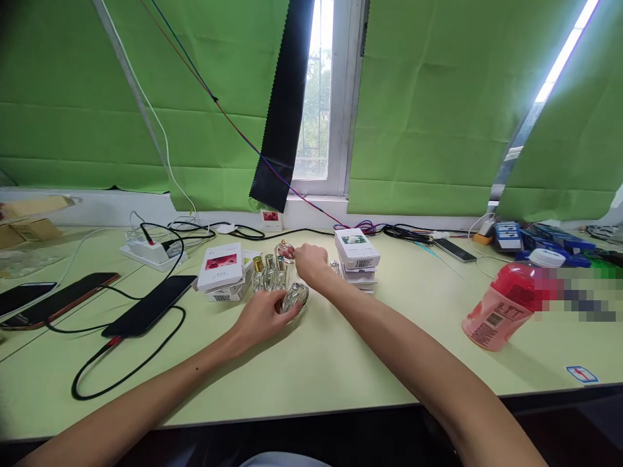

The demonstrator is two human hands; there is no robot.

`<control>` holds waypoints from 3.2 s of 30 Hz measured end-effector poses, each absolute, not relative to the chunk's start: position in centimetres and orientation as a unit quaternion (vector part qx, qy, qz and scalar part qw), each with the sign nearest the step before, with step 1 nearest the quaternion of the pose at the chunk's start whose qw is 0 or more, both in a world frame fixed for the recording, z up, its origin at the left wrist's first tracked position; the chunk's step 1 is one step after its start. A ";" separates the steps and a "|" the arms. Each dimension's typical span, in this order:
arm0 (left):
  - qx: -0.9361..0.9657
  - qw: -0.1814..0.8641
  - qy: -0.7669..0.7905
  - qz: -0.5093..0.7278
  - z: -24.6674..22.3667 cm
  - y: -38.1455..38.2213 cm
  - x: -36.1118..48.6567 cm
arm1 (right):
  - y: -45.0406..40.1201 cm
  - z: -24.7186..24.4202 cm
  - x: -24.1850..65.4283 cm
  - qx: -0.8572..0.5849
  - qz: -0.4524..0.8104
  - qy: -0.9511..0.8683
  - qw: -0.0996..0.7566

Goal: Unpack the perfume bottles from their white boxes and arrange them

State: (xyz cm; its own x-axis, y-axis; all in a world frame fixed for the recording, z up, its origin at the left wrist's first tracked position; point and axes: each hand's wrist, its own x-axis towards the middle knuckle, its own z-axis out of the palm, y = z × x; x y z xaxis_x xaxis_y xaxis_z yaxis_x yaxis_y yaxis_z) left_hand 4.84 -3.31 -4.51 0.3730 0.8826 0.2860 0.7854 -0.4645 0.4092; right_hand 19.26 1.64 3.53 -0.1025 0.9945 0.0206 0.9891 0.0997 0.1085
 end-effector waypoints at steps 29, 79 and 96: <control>0.819 0.090 0.515 0.235 -4.7 -3.3 4.8 | -1.2 -0.5 20.3 0.650 0.002 0.759 0.045; 0.819 0.105 0.507 0.249 -4.8 -2.5 4.7 | -3.3 -4.5 21.1 0.412 -0.075 0.714 -0.561; 0.818 0.104 0.503 0.260 -4.8 -2.6 4.8 | -2.9 -4.9 21.1 0.401 -0.096 0.720 -0.558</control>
State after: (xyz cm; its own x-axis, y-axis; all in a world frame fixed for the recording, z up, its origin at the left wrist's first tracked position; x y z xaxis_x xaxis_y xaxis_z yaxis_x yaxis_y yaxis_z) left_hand 4.77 -2.57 -4.78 0.3598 0.8764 0.3200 0.7685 -0.4729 0.4310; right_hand 21.06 -2.90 -4.93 -0.0557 0.6849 0.7265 0.4698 0.6600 -0.5862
